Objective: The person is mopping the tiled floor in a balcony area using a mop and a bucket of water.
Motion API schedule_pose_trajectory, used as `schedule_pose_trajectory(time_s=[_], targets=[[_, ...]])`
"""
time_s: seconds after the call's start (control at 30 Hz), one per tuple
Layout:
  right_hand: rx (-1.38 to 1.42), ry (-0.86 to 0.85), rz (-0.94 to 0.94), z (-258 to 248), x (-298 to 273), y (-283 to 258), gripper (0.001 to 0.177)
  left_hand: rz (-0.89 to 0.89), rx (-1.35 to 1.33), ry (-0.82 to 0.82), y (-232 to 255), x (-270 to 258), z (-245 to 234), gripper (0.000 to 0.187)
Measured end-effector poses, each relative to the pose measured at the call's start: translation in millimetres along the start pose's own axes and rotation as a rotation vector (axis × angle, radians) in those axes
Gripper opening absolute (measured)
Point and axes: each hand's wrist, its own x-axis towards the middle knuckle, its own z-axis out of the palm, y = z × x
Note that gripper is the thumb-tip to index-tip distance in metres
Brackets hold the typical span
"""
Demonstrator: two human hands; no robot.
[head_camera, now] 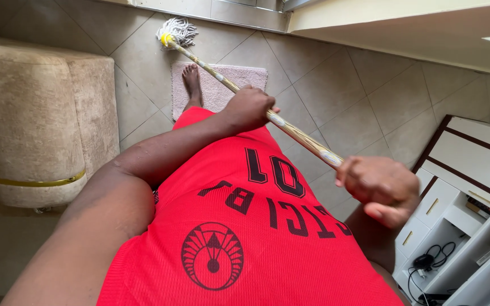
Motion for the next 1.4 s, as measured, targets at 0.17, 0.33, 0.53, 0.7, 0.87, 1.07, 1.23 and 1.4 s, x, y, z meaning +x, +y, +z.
schedule_pose_trajectory(time_s=[0.17,0.33,0.53,0.7,0.87,1.07,1.23,1.4], targets=[[-0.019,-0.081,0.011,-4.6,2.5,-29.5,0.036,0.057,0.024,-0.100,22.8,5.5,-12.6,0.041],[-0.050,-0.142,0.055,-7.1,7.0,-41.3,0.036,0.084,0.015,-0.109,24.5,0.5,-12.8,0.043],[-0.034,-0.212,0.048,-10.7,17.0,-41.1,0.038,0.071,0.081,-0.117,26.5,-2.9,-33.1,0.042],[-0.011,-0.221,0.007,-13.7,20.6,-37.4,0.038,0.140,0.095,0.052,17.1,-10.7,-33.3,0.040],[0.005,-0.213,-0.009,-19.5,26.1,-26.6,0.037,0.059,0.083,0.044,14.7,-10.4,-44.7,0.039],[-0.024,-0.100,0.067,-13.2,23.3,3.8,0.037,0.008,0.052,0.122,-21.5,7.9,-0.8,0.041],[-0.132,0.017,0.245,3.6,27.1,30.7,0.038,-0.036,-0.058,0.107,-55.4,25.9,48.8,0.047],[-0.261,0.135,0.418,6.6,17.2,23.4,0.036,-0.029,-0.156,0.020,-63.0,44.6,70.0,0.043]])
